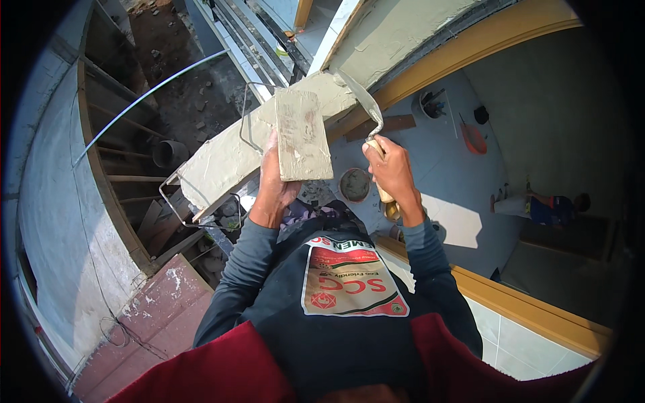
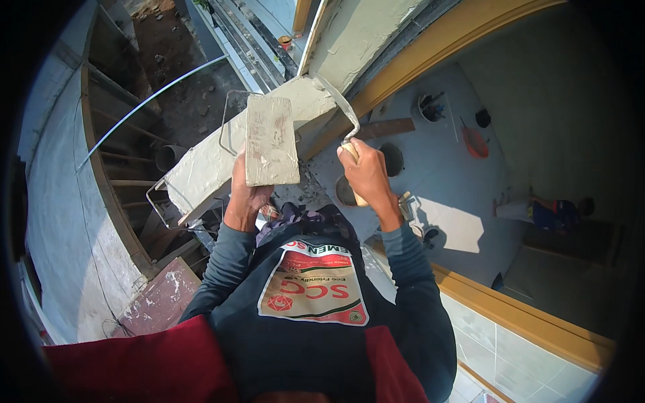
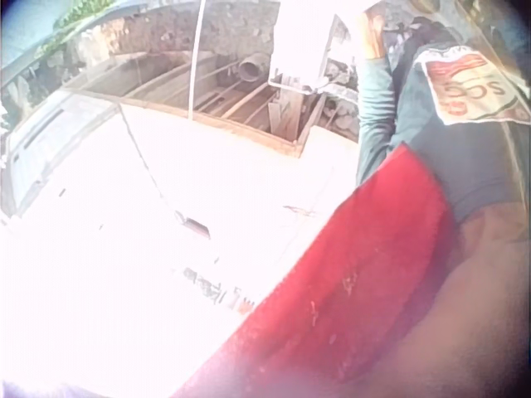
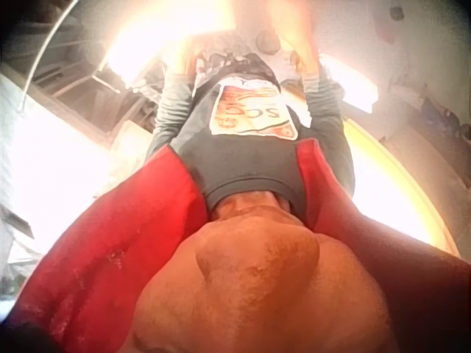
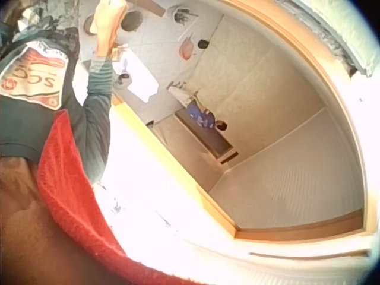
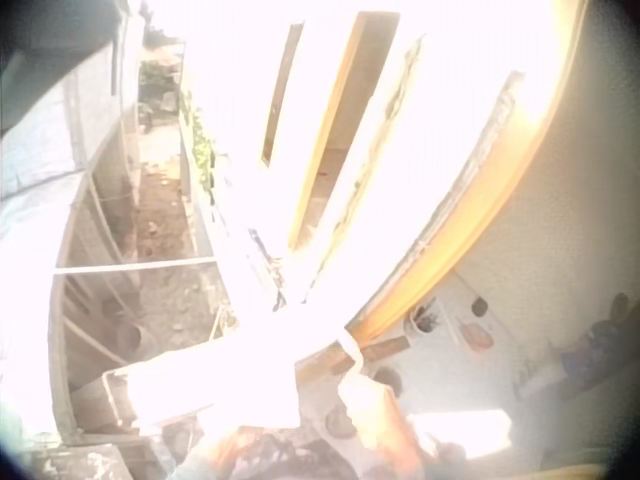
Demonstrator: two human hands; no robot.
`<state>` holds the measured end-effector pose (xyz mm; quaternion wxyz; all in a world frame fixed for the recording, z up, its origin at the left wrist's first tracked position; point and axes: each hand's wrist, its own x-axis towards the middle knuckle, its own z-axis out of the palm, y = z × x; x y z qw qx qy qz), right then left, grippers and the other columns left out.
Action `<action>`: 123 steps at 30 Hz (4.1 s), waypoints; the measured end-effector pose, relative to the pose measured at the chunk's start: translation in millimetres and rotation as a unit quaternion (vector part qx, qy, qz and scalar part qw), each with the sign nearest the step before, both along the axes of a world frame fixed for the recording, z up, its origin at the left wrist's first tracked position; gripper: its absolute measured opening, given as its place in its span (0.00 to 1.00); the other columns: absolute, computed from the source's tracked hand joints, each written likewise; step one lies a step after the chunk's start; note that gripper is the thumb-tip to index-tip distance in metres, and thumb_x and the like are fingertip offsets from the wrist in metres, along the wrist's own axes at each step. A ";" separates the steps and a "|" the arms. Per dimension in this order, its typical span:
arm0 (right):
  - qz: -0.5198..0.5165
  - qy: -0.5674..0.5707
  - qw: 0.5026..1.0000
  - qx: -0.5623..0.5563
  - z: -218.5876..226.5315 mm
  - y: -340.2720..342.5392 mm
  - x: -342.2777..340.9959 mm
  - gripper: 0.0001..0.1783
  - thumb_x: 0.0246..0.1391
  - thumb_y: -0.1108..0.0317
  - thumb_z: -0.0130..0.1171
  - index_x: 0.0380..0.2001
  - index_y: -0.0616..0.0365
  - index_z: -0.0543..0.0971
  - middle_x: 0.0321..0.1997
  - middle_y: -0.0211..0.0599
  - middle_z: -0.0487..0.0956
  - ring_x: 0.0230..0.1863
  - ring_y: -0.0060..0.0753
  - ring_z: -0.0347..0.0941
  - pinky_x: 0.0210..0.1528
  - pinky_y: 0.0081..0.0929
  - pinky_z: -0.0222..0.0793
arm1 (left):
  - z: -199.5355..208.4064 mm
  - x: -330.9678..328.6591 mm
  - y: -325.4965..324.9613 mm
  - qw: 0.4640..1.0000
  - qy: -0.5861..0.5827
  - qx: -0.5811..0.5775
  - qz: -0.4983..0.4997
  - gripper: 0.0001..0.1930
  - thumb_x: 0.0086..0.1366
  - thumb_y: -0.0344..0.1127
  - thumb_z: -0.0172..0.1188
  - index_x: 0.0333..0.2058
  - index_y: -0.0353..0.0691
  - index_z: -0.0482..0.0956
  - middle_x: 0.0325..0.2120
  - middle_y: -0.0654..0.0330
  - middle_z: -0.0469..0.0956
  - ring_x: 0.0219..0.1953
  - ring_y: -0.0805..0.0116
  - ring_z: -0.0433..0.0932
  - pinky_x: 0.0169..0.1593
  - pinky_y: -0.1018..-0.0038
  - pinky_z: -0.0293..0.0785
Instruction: The person applies mortar to the vertical corner of a window frame using a trowel while holding more mortar on a wooden hawk.
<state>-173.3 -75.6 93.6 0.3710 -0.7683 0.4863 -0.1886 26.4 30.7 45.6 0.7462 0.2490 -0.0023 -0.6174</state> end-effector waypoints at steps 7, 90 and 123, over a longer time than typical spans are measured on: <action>-0.025 -0.024 0.997 -0.062 20.5 13.8 -0.8 0.16 0.58 0.67 0.59 0.40 0.72 0.77 0.30 0.52 0.79 0.28 0.46 0.77 0.34 0.37 0.71 | 1.5 15.9 22.9 0.999 -0.006 -0.010 0.037 0.24 0.76 0.47 0.41 0.63 0.40 0.62 0.53 0.55 0.74 0.49 0.63 0.79 0.50 0.64 0.79; -0.119 -0.248 0.961 -0.037 82.9 45.4 -115.4 0.23 0.57 0.75 0.60 0.54 0.77 0.72 0.34 0.44 0.78 0.24 0.23 0.73 0.23 0.20 0.70 | 125.4 -57.6 -155.9 0.799 -0.560 -0.031 0.216 0.27 0.67 0.36 0.54 0.58 0.18 0.67 0.50 0.33 0.76 0.52 0.53 0.78 0.57 0.68 0.70; 0.036 -0.193 0.957 0.214 -14.8 12.8 13.4 0.12 0.59 0.66 0.54 0.34 0.67 0.75 0.27 0.44 0.79 0.25 0.34 0.77 0.24 0.30 0.73 | 44.1 51.0 34.0 0.972 -0.172 -0.105 0.124 0.25 0.66 0.27 0.44 0.62 0.30 0.62 0.55 0.47 0.72 0.54 0.56 0.76 0.58 0.61 0.74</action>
